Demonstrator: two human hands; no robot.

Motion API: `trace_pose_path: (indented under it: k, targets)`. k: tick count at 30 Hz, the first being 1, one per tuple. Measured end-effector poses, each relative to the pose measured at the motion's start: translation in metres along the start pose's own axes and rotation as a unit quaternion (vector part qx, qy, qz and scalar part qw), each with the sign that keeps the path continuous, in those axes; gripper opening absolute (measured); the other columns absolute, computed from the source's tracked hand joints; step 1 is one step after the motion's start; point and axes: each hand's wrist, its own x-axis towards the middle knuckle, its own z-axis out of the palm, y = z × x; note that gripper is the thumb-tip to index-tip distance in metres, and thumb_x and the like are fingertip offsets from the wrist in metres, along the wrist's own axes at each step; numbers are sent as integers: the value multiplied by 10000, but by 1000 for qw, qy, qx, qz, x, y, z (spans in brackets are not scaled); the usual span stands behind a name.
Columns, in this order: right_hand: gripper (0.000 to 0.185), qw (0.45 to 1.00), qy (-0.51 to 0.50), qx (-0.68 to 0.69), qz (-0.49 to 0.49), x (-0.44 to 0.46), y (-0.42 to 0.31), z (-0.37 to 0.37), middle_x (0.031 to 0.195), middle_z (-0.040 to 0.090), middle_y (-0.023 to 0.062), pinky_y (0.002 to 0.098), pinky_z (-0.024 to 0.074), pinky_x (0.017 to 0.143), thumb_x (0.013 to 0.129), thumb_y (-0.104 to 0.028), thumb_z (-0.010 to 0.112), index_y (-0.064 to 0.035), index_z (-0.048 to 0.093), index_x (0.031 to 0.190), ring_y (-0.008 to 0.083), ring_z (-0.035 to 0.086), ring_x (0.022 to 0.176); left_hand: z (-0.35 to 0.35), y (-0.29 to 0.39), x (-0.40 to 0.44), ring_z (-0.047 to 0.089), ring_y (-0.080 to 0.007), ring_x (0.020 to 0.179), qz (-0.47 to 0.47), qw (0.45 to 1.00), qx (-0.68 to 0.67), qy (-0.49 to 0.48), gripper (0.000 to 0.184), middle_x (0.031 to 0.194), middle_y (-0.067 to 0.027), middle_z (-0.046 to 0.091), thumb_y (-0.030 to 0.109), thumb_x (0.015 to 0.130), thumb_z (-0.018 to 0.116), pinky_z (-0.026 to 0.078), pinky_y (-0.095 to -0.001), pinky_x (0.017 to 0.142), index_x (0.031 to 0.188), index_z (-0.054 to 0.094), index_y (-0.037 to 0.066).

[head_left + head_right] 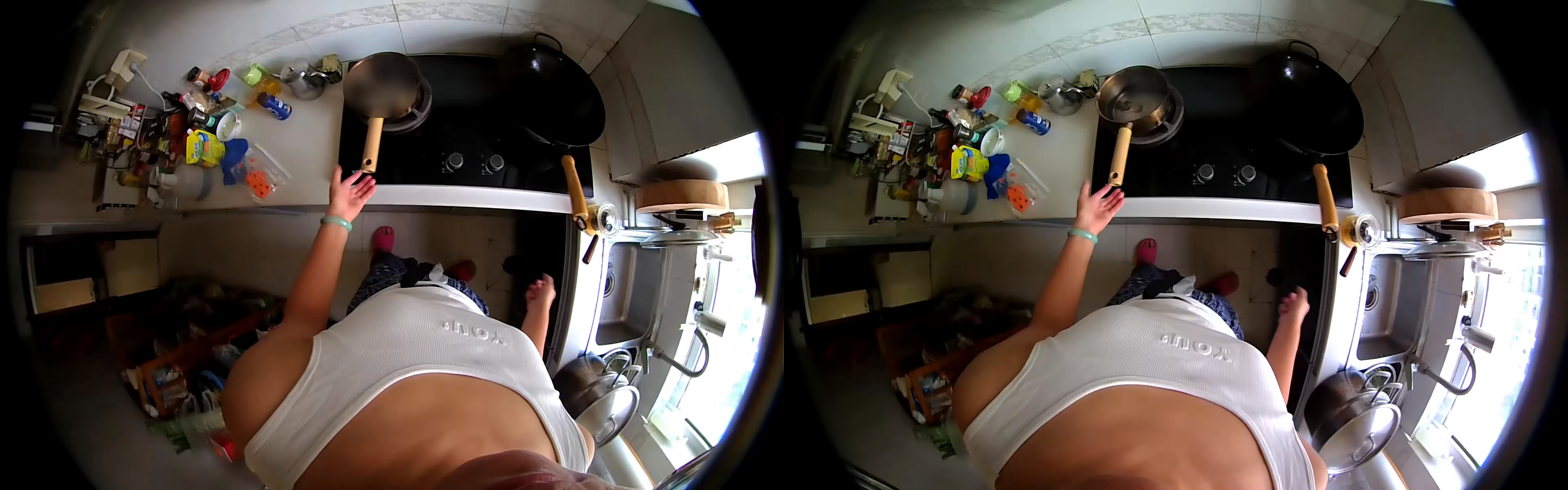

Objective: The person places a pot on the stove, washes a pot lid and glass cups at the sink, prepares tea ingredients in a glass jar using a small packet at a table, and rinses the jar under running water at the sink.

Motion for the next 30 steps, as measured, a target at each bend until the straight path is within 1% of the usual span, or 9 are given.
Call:
trace_pose_path:
  k: [1,2,3,7,11,14,17,26,30]
  targets:
    - [194,1000,5,4,-2,-7,-2,1,570,518,-51,174,258,322,831,-283,583,-154,544,691,71,431,414,16,-1,6,502,-333,1090,-11,998,55,-37,815,1245,-228,428,550,801,577,405,-462,964,1304,344,-46]
    - [185,992,-88,-86,2,-10,1,16,619,541,-49,191,298,361,838,-311,588,-157,583,736,64,472,478,34,-4,13,514,-346,1065,-27,989,123,-75,821,1175,-233,481,544,787,598,411,-451,959,1288,354,-59]
    - [210,976,-155,-148,-31,-68,16,93,655,559,-42,193,345,441,846,-337,593,-135,617,793,62,494,536,20,38,20,563,-316,987,-51,986,129,-96,694,1068,-196,560,510,805,593,449,-420,916,1212,450,-34]
    - [367,896,-312,-275,-156,-84,11,222,784,609,1,218,431,629,889,-405,540,-56,645,927,93,558,717,40,6,60,572,-172,721,-130,939,128,-292,346,817,-61,584,352,864,579,496,-315,687,1032,561,50]
    - [447,915,-368,-135,-93,-128,10,382,706,584,29,226,481,618,848,-501,564,-56,608,839,121,573,642,59,21,45,465,-90,539,-91,940,226,-239,179,660,6,480,243,868,590,393,-214,468,820,499,97]
    - [351,920,-338,-199,2,-119,12,418,709,569,27,228,434,406,866,-392,574,-46,596,920,117,523,491,63,14,43,356,-55,402,-65,951,167,-252,191,574,34,386,171,872,549,249,-182,335,734,427,118]
    - [273,939,-338,-50,-24,-145,29,431,659,542,8,221,408,384,870,-307,573,-52,605,961,110,483,435,55,16,41,342,-53,368,-30,958,193,-208,145,550,34,386,101,862,497,228,-192,317,740,420,116]
    - [262,926,-372,-49,-52,-183,49,446,633,480,-6,209,280,325,894,-277,552,-32,592,979,67,392,408,39,58,3,426,-79,409,53,954,202,-214,70,589,-6,464,-1,782,478,302,-227,321,725,468,39]
    - [273,904,-421,-48,-56,-215,57,457,618,466,-14,208,277,330,896,-272,548,-11,586,968,61,390,414,27,86,-20,389,-65,387,50,955,196,-217,66,572,1,430,39,827,457,238,-216,309,768,441,64]
